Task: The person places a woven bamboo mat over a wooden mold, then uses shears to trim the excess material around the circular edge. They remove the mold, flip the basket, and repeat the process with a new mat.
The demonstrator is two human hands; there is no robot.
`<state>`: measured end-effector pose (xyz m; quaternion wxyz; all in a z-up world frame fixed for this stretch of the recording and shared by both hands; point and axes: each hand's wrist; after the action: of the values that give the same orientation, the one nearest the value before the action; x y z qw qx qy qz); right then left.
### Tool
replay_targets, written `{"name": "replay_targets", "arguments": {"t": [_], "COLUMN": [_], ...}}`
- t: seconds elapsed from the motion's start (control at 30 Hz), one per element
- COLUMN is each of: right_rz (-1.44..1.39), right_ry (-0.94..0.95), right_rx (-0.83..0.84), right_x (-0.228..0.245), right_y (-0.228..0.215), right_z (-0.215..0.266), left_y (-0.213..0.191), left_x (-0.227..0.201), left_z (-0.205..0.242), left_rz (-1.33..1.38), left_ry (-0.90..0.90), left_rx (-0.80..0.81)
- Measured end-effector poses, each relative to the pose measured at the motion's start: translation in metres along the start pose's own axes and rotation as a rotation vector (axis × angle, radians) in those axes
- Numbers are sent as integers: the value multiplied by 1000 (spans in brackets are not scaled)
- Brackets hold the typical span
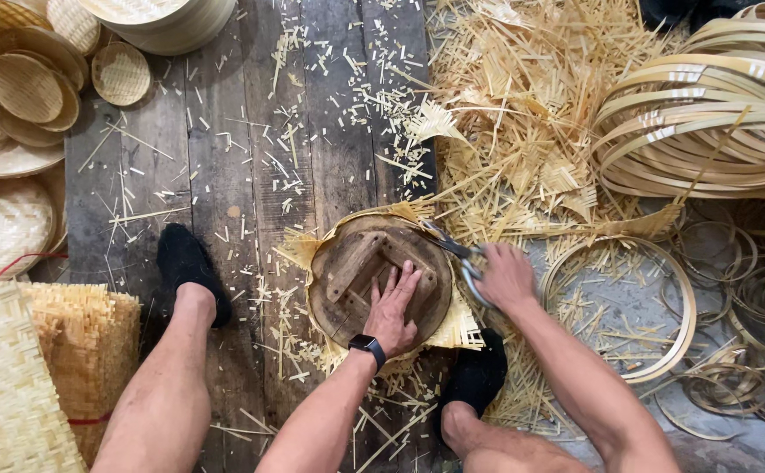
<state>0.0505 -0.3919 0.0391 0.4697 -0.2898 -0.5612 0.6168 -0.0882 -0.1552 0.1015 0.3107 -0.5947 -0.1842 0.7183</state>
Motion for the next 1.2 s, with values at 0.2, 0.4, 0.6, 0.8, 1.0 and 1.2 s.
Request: {"name": "replay_targets", "arguments": {"t": [0.2,0.4,0.6,0.8,1.0,1.2], "right_rz": [-48,-29,-108,-91,77,-8], "right_ry": [82,71,233,224,-85,7], "right_rx": [398,247,352,450,-115,323], "right_x": [-16,0,0,-17,9,-40], "right_y": [-8,-3,18,6,6,-1], "right_z": [4,19,46,37,-15,11], "left_y": [-15,-21,-18,2,28,32], "left_x": [6,8,5,-36,-39,-18], "left_z": [0,6,7,-31,-60,-36], "left_rz": [-9,44,27,226,-69,-218], "left_ry": [14,41,31,-727,-704,-444], "left_rx": [139,164,72,-153,-221,-143]}}
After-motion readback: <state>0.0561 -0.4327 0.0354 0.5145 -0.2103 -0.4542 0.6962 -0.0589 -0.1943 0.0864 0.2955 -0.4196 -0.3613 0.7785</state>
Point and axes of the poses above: each hand's wrist, its own z-axis away from the middle knuckle, its own y-axis out of the palm, x = y × z, and after that the axes turned 1 degree about y, right-handed
